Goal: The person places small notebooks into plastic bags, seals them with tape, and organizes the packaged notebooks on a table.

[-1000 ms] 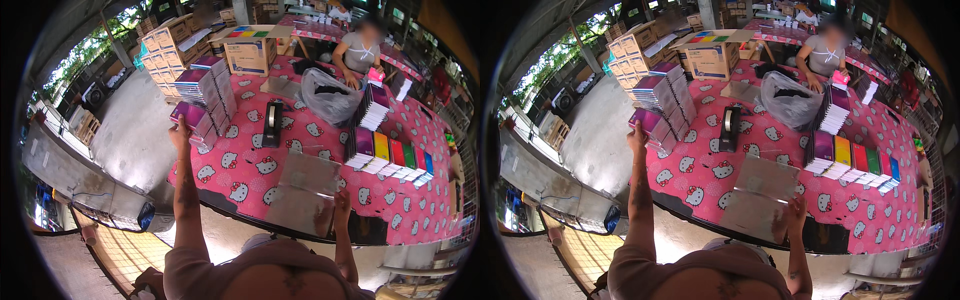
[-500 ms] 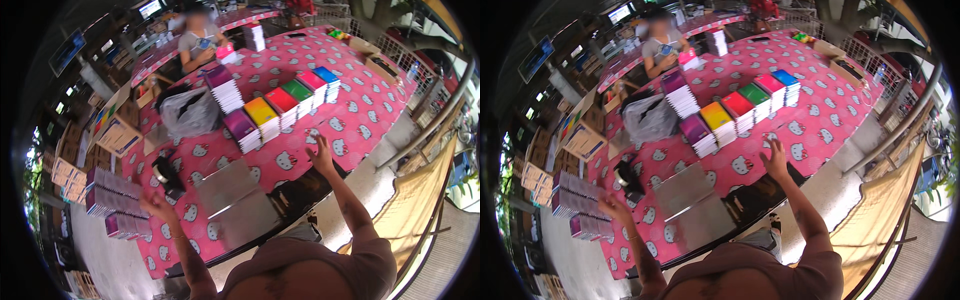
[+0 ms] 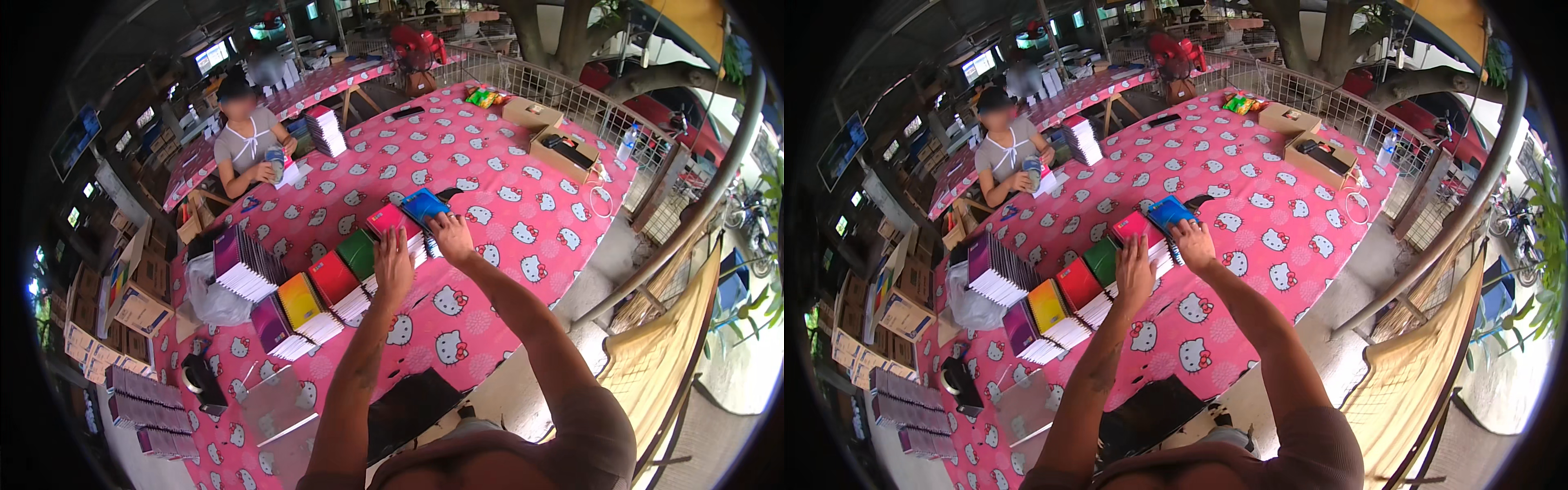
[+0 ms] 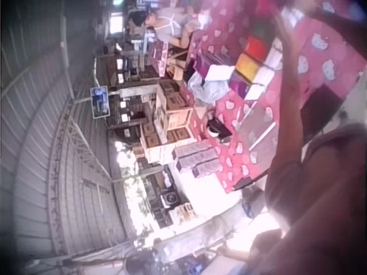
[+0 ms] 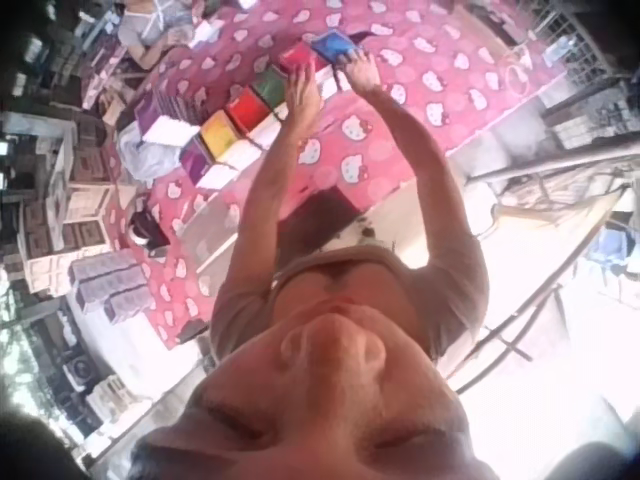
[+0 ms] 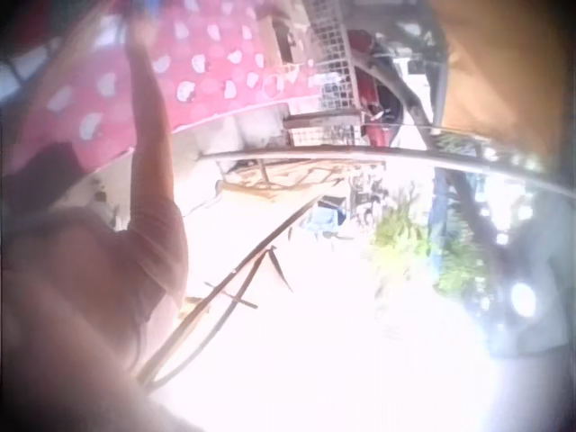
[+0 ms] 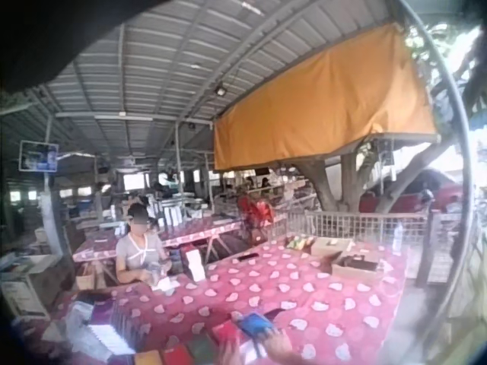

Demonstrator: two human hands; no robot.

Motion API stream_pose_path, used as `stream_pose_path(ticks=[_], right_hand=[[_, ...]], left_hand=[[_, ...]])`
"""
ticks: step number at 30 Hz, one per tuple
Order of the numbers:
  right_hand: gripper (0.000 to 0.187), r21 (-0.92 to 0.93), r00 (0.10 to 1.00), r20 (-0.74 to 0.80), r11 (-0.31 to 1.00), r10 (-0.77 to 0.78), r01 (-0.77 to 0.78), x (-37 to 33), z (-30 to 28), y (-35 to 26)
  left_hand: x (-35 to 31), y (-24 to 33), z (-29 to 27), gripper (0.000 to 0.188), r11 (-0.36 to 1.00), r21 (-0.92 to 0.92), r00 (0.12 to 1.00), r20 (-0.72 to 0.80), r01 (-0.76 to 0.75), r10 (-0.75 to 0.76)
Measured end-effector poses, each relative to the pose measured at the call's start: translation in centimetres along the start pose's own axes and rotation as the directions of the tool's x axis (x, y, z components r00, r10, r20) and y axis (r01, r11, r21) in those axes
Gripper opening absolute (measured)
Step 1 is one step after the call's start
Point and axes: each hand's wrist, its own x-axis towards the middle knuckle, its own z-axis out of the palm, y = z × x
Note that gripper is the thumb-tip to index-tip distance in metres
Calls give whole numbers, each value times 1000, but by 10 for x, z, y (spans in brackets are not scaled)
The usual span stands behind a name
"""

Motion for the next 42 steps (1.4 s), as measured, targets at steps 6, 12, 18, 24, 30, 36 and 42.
stream_pose_path(ticks=[6, 12, 18, 24, 30, 36, 42], right_hand=[[24, 571, 919, -197, 802, 342, -176, -45, -55, 43], [38, 983, 999, 23, 181, -28, -17, -124, -31, 24], [20, 929, 733, 138, 344, -666, 137, -148, 18, -53], [40, 653, 935, -133, 681, -329, 332, -54, -23, -100], [36, 495, 920, -234, 776, -313, 390, -14, -26, -122], [33, 999, 947, 41, 25, -318, -35, -102, -43, -49], [34, 920, 630, 122, 326, -767, 218, -143, 4, -65]], left_hand=[[26, 6, -33, 28, 996, -38, 988, 135, 79, -73], [4, 48, -184, 10, 866, -354, 935, 117, 354, -335], [-129, 71, -121, 26, 937, -50, 810, 519, 346, -272], [-136, 28, -97, 43, 923, -47, 922, 90, 382, -377], [-119, -70, -118, 47, 961, 43, 961, 21, 273, -274], [-58, 8, -248, 16, 840, -186, 860, 91, 510, -502], [-153, 30, -124, 21, 876, -10, 720, 574, 482, -390]])
